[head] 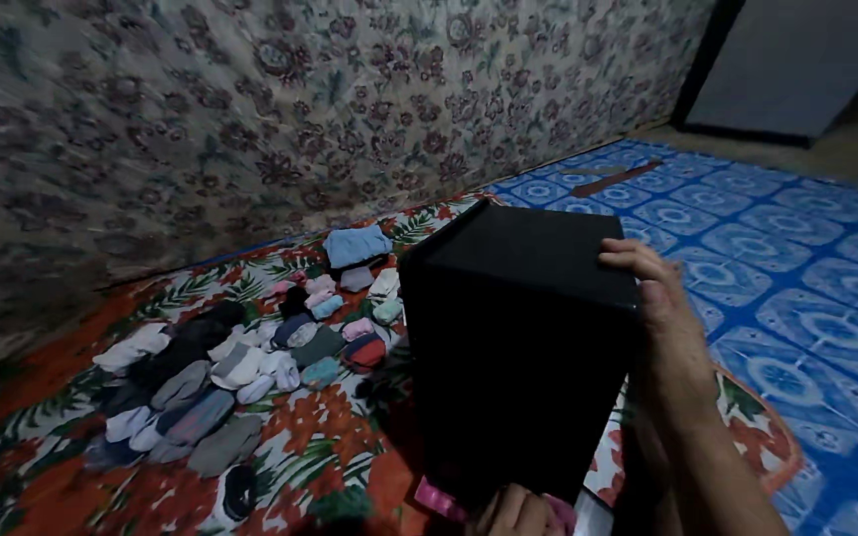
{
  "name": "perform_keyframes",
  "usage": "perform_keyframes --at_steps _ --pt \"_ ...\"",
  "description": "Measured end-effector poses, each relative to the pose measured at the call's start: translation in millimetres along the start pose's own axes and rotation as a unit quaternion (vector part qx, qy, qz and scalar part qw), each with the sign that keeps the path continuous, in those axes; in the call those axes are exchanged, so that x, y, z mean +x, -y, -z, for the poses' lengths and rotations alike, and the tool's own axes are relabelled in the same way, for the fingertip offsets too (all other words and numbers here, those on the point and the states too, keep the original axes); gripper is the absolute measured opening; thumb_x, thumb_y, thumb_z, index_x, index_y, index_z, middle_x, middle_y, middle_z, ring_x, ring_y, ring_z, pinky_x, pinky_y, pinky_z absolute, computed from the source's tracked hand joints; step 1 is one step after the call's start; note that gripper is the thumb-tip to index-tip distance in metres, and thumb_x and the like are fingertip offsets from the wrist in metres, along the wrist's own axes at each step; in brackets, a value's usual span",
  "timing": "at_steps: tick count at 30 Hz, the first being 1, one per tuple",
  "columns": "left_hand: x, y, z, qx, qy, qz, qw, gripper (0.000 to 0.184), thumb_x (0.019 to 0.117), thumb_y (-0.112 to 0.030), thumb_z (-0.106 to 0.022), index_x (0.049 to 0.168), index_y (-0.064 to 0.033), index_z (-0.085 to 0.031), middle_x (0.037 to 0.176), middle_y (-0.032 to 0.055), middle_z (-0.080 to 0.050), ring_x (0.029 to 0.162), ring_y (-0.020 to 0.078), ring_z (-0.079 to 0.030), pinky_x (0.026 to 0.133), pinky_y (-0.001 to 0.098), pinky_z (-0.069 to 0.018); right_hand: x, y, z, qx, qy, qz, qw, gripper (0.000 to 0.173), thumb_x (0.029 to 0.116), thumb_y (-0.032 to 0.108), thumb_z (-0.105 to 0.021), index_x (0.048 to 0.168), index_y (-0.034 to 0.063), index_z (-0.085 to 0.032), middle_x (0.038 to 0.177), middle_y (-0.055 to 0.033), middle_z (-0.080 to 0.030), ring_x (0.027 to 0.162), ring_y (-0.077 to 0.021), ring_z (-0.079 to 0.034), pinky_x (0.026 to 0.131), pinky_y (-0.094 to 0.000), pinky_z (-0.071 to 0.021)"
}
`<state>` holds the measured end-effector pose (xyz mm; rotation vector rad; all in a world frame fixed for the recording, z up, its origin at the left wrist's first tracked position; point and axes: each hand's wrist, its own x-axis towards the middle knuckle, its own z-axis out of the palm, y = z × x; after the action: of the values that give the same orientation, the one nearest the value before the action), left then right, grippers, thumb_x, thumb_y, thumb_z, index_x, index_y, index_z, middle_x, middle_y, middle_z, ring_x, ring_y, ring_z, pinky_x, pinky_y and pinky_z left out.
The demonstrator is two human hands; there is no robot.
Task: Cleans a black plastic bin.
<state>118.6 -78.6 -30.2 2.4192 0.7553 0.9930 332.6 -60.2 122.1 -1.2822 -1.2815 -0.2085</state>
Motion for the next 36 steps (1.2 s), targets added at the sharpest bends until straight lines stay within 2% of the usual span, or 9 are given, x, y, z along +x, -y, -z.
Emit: perform_keyframes --at_steps 6,9,13,18,21,23,27,32,36 --pt "64.3 -33.3 14.0 -0.019 -0.121 -0.113 0.986 0.010 0.0842 -0.019 -0.076 0.079 -0.0110 -0.071 0.077 0.0022 -0.069 0.070 0.0102 -0.068 0.061 0.0221 -0.0569 -1.8 3.3 0.3 -0.018 -0.005 -0.008 1.000 0.057 0.1105 0.048 -0.026 0.130 0.0076 -0.063 0.147 -0.0049 -0.054 0.147 -0.0179 -0.037 0.126 -0.0509 -0.0161" --pt "112.6 -51.3 32.2 -0.023 -0.216 -0.158 0.963 0.011 0.0866 -0.017 -0.073 0.079 -0.0103 -0.069 0.079 0.0023 -0.068 0.073 0.0075 -0.067 0.064 0.0178 -0.0560 2.9 7.9 0.8 -0.023 0.004 -0.007 1.000 0.056 0.1107 0.046 -0.028 0.129 0.0065 -0.064 0.145 -0.0060 -0.056 0.146 -0.0194 -0.040 0.126 -0.0497 -0.0214" --pt "157.6 -59.5 72.4 -0.015 -0.293 -0.099 0.951 0.006 0.0814 -0.015 -0.074 0.081 -0.0107 -0.070 0.080 -0.0016 -0.068 0.073 0.0010 -0.065 0.064 0.0143 -0.0541 0.4 9.5 10.1 -0.045 0.013 -0.009 0.999 0.056 0.1111 0.045 -0.025 0.130 0.0085 -0.063 0.147 -0.0051 -0.054 0.147 -0.0174 -0.039 0.125 -0.0486 -0.0213" --pt "126.7 -50.3 57.8 -0.033 -0.201 -0.077 0.976 0.011 0.0774 -0.017 -0.076 0.081 -0.0098 -0.069 0.083 0.0024 -0.068 0.071 0.0036 -0.065 0.060 0.0154 -0.0531 -1.7 12.4 9.5 -0.049 -0.004 -0.020 0.999 0.060 0.1104 0.048 -0.025 0.129 0.0069 -0.065 0.146 -0.0078 -0.056 0.147 -0.0205 -0.040 0.124 -0.0447 -0.0282" --pt "78.6 -41.8 34.9 -0.005 -0.096 -0.055 0.994 0.012 0.0746 -0.013 -0.080 0.081 -0.0084 -0.071 0.086 0.0072 -0.070 0.072 0.0147 -0.069 0.060 0.0283 -0.0572 -1.6 13.4 10.2 -0.039 0.000 -0.031 0.999 0.057 0.1101 0.047 -0.029 0.129 0.0082 -0.066 0.146 -0.0063 -0.057 0.146 -0.0208 -0.042 0.124 -0.0466 -0.0293" --pt "61.2 -30.7 28.8 0.004 -0.061 -0.061 0.996 0.009 0.0788 -0.012 -0.078 0.082 -0.0088 -0.071 0.086 0.0068 -0.071 0.076 0.0154 -0.070 0.064 0.0289 -0.0586 -1.8 13.4 10.8 -0.032 0.003 -0.036 0.999 0.056 0.1099 0.047 -0.030 0.129 0.0092 -0.066 0.146 -0.0049 -0.057 0.145 -0.0202 -0.042 0.124 -0.0467 -0.0299" --pt "88.9 -39.7 39.5 -0.002 -0.122 -0.094 0.988 0.007 0.0821 -0.017 -0.075 0.080 -0.0113 -0.071 0.083 0.0025 -0.071 0.076 0.0103 -0.069 0.067 0.0242 -0.0578 -0.9 13.5 11.2 -0.040 0.011 -0.037 0.998 0.053 0.1100 0.042 -0.030 0.129 0.0091 -0.066 0.145 -0.0053 -0.057 0.145 -0.0211 -0.043 0.124 -0.0482 -0.0284" --pt "160.2 -73.2 66.7 -0.031 -0.242 -0.106 0.964 0.009 0.0783 -0.021 -0.074 0.076 -0.0135 -0.070 0.074 -0.0038 -0.066 0.065 0.0012 -0.062 0.057 0.0161 -0.0512 2.0 15.1 10.4 -0.044 0.006 -0.033 0.998 0.054 0.1102 0.042 -0.029 0.129 0.0078 -0.067 0.143 -0.0068 -0.060 0.144 -0.0213 -0.044 0.124 -0.0484 -0.0287" --pt "166.9 -77.7 65.7 -0.050 -0.244 -0.094 0.964 0.012 0.0756 -0.021 -0.076 0.078 -0.0122 -0.068 0.076 -0.0031 -0.064 0.063 -0.0003 -0.059 0.054 0.0136 -0.0489 1.7 16.6 12.4 -0.023 0.008 -0.040 0.999 0.065 0.1102 0.049 -0.021 0.130 0.0064 -0.066 0.143 -0.0056 -0.059 0.144 -0.0194 -0.044 0.125 -0.0456 -0.0278"
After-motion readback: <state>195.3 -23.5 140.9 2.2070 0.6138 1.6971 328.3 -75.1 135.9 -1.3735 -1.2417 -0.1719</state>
